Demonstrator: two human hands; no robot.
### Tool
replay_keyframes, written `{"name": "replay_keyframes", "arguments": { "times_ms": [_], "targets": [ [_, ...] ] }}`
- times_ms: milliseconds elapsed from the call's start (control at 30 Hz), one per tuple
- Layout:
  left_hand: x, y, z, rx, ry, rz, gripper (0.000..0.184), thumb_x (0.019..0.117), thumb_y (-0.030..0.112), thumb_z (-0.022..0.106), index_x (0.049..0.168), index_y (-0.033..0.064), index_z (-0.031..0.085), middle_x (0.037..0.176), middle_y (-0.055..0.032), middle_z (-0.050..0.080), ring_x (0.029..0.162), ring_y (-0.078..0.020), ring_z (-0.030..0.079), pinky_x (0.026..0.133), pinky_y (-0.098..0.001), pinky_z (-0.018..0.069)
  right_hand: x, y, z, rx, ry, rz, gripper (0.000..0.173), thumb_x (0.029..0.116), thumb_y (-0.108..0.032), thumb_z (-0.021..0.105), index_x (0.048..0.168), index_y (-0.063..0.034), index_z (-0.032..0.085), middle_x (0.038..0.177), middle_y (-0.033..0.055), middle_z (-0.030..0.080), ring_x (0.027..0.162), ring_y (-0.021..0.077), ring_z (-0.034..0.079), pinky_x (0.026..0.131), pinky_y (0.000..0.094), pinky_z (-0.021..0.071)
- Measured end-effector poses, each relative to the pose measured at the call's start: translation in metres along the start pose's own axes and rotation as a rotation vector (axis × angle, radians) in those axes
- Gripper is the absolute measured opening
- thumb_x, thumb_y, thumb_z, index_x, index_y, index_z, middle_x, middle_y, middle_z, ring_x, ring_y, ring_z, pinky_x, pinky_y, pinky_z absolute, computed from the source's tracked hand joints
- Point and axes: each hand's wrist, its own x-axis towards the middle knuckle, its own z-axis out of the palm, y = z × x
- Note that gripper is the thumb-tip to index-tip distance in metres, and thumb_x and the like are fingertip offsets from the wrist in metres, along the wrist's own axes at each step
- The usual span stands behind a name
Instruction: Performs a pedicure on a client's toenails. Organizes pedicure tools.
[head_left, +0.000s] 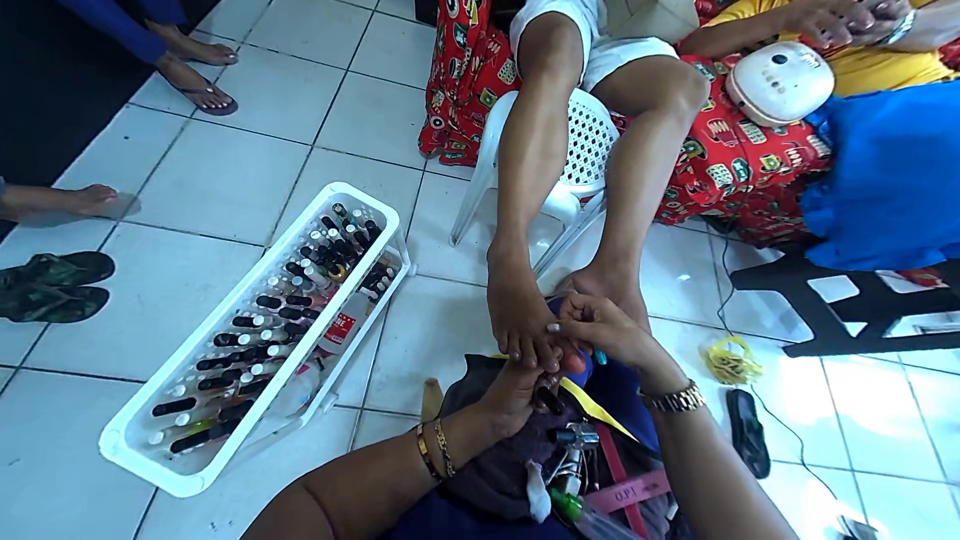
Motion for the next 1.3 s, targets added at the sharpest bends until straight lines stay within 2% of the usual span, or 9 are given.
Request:
{"name": "replay_keyframes", "arguments": {
  "times_ms": [133, 233, 333, 400, 600, 733, 1067, 1167, 1300],
  "targets": [
    [0.002, 0.001, 0.003, 0.037, 0.062, 0.003, 0.029, 0.1054, 0.008, 0.045, 0.082, 0.0158, 0.060, 0.067, 0.0063, 0.058, 0.053, 0.0002, 0.052, 0.048, -0.0132, 0.0428, -0.007, 0.019, 0.005, 0.243, 0.099, -0.108, 0.018, 0.0974, -0.003, 0.055, 0.084, -0.0112, 0.063, 0.063, -0.0081, 0.066, 0.050, -0.0013, 0.057, 0.050, 0.0152, 0.0483],
    [0.002, 0.000, 0.004, -0.010, 0.058, -0.027, 0.026, 0.1066, 0.013, 0.045, 0.084, 0.0151, 0.059, 0.067, 0.0055, 0.057, 0.053, -0.0009, 0.052, 0.048, -0.0140, 0.0428, -0.031, 0.025, 0.008, -0.084, 0.255, -0.170, 0.015, 0.1008, -0.011, 0.055, 0.099, -0.0033, 0.068, 0.075, -0.0068, 0.067, 0.059, -0.0029, 0.059, 0.055, 0.0149, 0.0505],
    [-0.001, 0.000, 0.006, -0.065, 0.014, -0.047, 0.023, 0.1062, 0.023, 0.048, 0.089, 0.0147, 0.061, 0.069, 0.0054, 0.058, 0.054, -0.0018, 0.052, 0.048, -0.0152, 0.0425, -0.059, 0.036, 0.016, -0.415, 0.526, -0.302, 0.032, 0.1015, -0.027, 0.054, 0.087, -0.0037, 0.071, 0.087, 0.0021, 0.068, 0.074, 0.0021, 0.062, 0.068, 0.0204, 0.0507],
    [-0.003, 0.003, 0.007, -0.048, 0.025, -0.045, 0.023, 0.1057, 0.021, 0.050, 0.087, 0.0153, 0.062, 0.070, 0.0051, 0.058, 0.055, -0.0019, 0.052, 0.049, -0.0156, 0.0430, -0.081, 0.039, 0.021, -0.502, 0.543, -0.314, 0.029, 0.0974, -0.025, 0.057, 0.106, -0.0015, 0.073, 0.108, 0.0134, 0.068, 0.083, 0.0128, 0.064, 0.073, 0.0288, 0.0539],
    [-0.002, 0.000, 0.013, 0.302, 0.227, 0.109, 0.018, 0.1016, 0.002, 0.056, 0.087, 0.0094, 0.062, 0.071, 0.0046, 0.062, 0.059, -0.0009, 0.055, 0.055, -0.0157, 0.0465, -0.115, 0.051, 0.071, -0.418, 0.617, -0.377, 0.042, 0.0980, -0.041, 0.060, 0.104, -0.0006, 0.068, 0.076, 0.0007, 0.065, 0.065, 0.0058, 0.059, 0.062, 0.0254, 0.0511],
    [0.003, -0.011, 0.011, 0.344, 0.212, 0.268, 0.018, 0.0984, -0.003, 0.057, 0.087, 0.0090, 0.063, 0.076, 0.0061, 0.063, 0.068, 0.0009, 0.058, 0.067, -0.0157, 0.0501, -0.100, 0.060, 0.104, -0.380, 0.727, -0.468, 0.034, 0.0944, -0.028, 0.069, 0.104, 0.0046, 0.065, 0.065, 0.0023, 0.059, 0.054, 0.0022, 0.053, 0.053, 0.0161, 0.0464],
    [0.004, -0.013, 0.012, 0.405, 0.217, 0.299, 0.019, 0.0986, -0.003, 0.057, 0.084, 0.0090, 0.061, 0.073, 0.0072, 0.060, 0.065, 0.0019, 0.054, 0.064, -0.0146, 0.0469, -0.089, 0.070, 0.103, -0.709, 0.690, -0.778, 0.016, 0.1007, -0.013, 0.054, 0.091, -0.0093, 0.067, 0.081, 0.0096, 0.059, 0.072, 0.0168, 0.059, 0.065, 0.0221, 0.0493],
    [0.005, -0.014, 0.012, 0.395, 0.216, 0.312, 0.018, 0.0985, -0.002, 0.057, 0.086, 0.0095, 0.061, 0.076, 0.0076, 0.061, 0.069, 0.0019, 0.055, 0.067, -0.0149, 0.0475, -0.092, 0.070, 0.105, -0.538, 0.666, -0.682, 0.010, 0.0990, -0.015, 0.057, 0.097, -0.0062, 0.062, 0.087, 0.0085, 0.059, 0.080, 0.0103, 0.059, 0.072, 0.0159, 0.0490],
    [0.006, -0.016, 0.011, 0.393, 0.224, 0.332, 0.017, 0.0972, -0.002, 0.059, 0.086, 0.0100, 0.062, 0.076, 0.0082, 0.061, 0.068, 0.0027, 0.056, 0.067, -0.0148, 0.0478, -0.091, 0.062, 0.110, -0.400, 0.709, -0.448, 0.030, 0.0978, -0.024, 0.063, 0.103, 0.0045, 0.065, 0.075, 0.0060, 0.066, 0.062, 0.0017, 0.060, 0.061, 0.0147, 0.0496]
  ]
}}
